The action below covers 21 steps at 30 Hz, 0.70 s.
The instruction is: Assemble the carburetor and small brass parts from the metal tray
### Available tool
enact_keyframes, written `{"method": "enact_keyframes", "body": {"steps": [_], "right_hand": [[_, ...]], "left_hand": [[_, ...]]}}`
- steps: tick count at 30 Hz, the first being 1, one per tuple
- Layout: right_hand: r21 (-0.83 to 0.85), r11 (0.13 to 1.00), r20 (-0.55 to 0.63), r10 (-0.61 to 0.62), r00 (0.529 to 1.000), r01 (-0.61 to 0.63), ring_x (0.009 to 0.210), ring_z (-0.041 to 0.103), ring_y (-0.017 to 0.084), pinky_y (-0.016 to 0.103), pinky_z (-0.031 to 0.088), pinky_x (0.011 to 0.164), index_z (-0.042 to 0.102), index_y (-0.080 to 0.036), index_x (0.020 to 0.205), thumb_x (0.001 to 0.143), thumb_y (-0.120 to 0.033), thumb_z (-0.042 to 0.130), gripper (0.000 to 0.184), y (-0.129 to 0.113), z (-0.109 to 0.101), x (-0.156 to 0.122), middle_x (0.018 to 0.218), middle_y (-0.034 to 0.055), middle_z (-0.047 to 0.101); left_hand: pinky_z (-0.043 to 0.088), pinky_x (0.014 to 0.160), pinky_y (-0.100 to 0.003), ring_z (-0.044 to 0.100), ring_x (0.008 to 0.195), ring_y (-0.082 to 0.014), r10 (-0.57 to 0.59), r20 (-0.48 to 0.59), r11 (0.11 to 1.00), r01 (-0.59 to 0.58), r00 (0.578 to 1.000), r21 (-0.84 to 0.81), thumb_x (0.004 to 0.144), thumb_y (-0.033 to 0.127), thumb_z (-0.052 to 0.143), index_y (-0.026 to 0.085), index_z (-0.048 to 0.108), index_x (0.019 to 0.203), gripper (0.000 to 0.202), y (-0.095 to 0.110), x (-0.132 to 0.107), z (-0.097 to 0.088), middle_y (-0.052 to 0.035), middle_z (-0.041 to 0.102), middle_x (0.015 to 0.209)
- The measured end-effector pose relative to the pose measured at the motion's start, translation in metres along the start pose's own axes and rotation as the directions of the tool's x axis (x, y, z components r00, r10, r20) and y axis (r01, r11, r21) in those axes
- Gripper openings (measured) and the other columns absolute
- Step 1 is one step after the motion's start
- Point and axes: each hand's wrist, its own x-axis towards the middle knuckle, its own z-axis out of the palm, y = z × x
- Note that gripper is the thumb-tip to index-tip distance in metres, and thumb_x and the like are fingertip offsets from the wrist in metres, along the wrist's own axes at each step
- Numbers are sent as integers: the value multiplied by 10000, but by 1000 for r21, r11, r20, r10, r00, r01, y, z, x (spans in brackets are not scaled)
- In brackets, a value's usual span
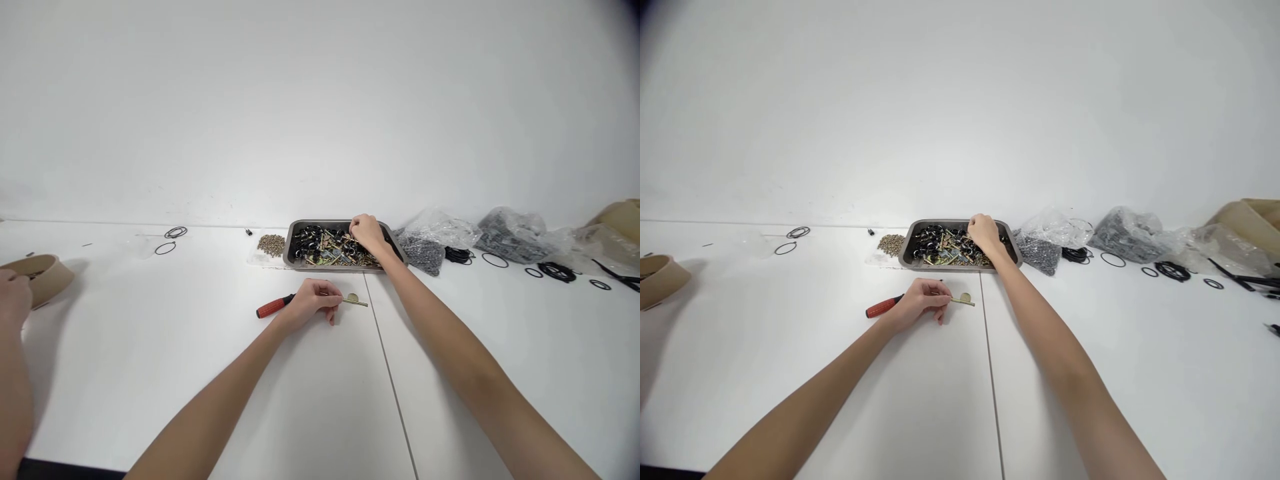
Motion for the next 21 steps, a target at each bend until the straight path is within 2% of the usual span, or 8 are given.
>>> {"method": "enact_keyframes", "body": {"steps": [3, 5, 8, 11, 13, 16, 21], "right_hand": [[25, 998, -32, -62, 998, 63, 846, 625, 183, 261, 465, 783, 682, -126, 951, 799, -50, 388, 339, 6, -7, 5, 929, 103, 690], [41, 991, -13, -124, 992, 125, 946, 620, 175, 260, 466, 850, 660, -120, 1057, 831, -41, 361, 383, 10, -9, 9, 1051, 106, 678], [42, 974, 65, -223, 973, 221, 1108, 568, 186, 307, 419, 999, 632, -119, 1169, 864, -41, 364, 414, 14, -2, 11, 1208, 111, 631], [29, 954, 182, -299, 937, 299, 1211, 503, 223, 397, 365, 1074, 608, -198, 1250, 866, -63, 441, 440, 17, 15, 12, 1297, 80, 588], [12, 946, 242, -316, 917, 323, 1226, 489, 253, 475, 338, 1081, 618, -250, 1239, 865, -72, 467, 441, 19, 25, 12, 1290, 63, 594], [-20, 943, 256, -318, 913, 334, 1202, 498, 277, 523, 323, 1065, 669, -222, 1128, 883, -79, 440, 364, 23, 31, 14, 1234, 82, 621], [-47, 938, 224, -325, 919, 343, 1099, 547, 240, 387, 403, 1001, 694, -173, 984, 867, -113, 495, 239, 25, 28, 19, 1121, 86, 654]], "left_hand": [[513, 666, -369, 651, 964, -282, 7, 27, 999, -6, 1000, -38, 797, 465, 596, 226, 700, 950, 302, 1, 1, 2, 8, 670, 675], [507, 655, -369, 660, 917, -267, 24, 32, 997, -21, 999, -69, 790, 443, 611, 223, 700, 932, 276, 2, 2, 3, -6, 665, 657], [505, 640, -370, 666, 859, -249, 33, 36, 995, -30, 999, -90, 785, 422, 624, 235, 699, 906, 235, 1, 3, 3, -14, 664, 644], [508, 640, -374, 666, 861, -252, 26, 29, 996, -23, 999, -87, 786, 424, 621, 264, 700, 891, 207, 1, 2, 2, 8, 663, 635], [508, 643, -377, 665, 872, -258, 20, 23, 996, -18, 1000, -91, 781, 426, 627, 271, 701, 890, 203, 0, 2, 1, 15, 660, 627], [508, 662, -389, 660, 887, -264, 8, 47, 993, -2, 999, -114, 782, 423, 632, 268, 700, 900, 206, 0, 3, 1, 10, 666, 645], [489, 642, -378, 657, 845, -256, 25, 56, 986, -15, 998, -168, 776, 418, 651, 229, 696, 873, 217, -1, 6, 4, -23, 653, 633]]}}
